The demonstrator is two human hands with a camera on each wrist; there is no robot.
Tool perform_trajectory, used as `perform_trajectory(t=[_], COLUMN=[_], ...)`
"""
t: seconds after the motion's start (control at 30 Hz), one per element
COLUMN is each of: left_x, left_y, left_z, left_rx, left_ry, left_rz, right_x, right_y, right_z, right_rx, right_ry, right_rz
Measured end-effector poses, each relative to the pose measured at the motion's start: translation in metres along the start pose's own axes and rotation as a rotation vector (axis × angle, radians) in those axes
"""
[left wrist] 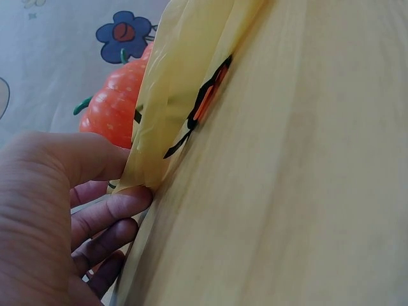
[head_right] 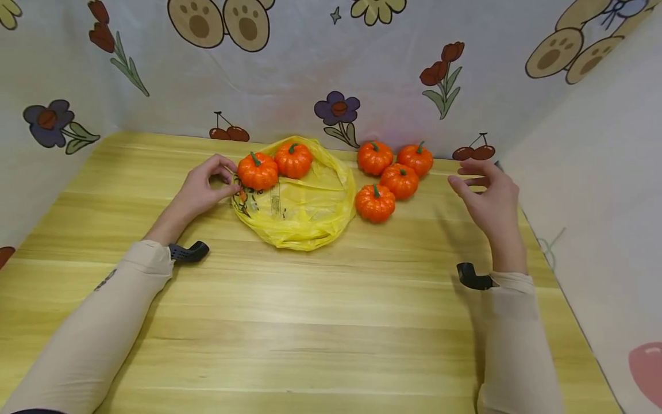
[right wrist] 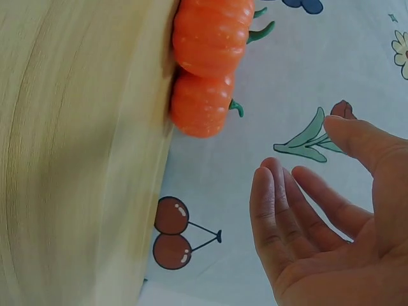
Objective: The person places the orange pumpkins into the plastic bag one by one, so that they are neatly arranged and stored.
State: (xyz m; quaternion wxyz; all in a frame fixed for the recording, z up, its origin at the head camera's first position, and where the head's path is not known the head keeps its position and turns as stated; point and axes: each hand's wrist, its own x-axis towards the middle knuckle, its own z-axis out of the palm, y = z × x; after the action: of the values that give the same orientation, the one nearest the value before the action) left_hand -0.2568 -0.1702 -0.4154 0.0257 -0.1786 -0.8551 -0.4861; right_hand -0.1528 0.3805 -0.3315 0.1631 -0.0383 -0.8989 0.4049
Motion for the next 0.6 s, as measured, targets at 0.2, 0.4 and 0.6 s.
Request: perform_trajectory(t=[0.2,0.4,0.6], left_x=[-0.001,-0.001,0.0], left_y=[-0.001,-0.001,0.0], left_z=[-0.001,-0.001,0.0], left_rx=[0.001,0.001,-0.012], left_ry=[0.005,0.007,0.005], left_rz=[0.003,0.009,0.011], right_x=[0.001,0.004,-0.001], right_y=[-0.005,-0.006,-0.011], right_z=[0.006,0.021,0.039], right_rx=[0.039,0.126,0.067], right_ry=[-0.051,-0.103,-0.178], right_rz=[-0.007,-0.073,-0.093])
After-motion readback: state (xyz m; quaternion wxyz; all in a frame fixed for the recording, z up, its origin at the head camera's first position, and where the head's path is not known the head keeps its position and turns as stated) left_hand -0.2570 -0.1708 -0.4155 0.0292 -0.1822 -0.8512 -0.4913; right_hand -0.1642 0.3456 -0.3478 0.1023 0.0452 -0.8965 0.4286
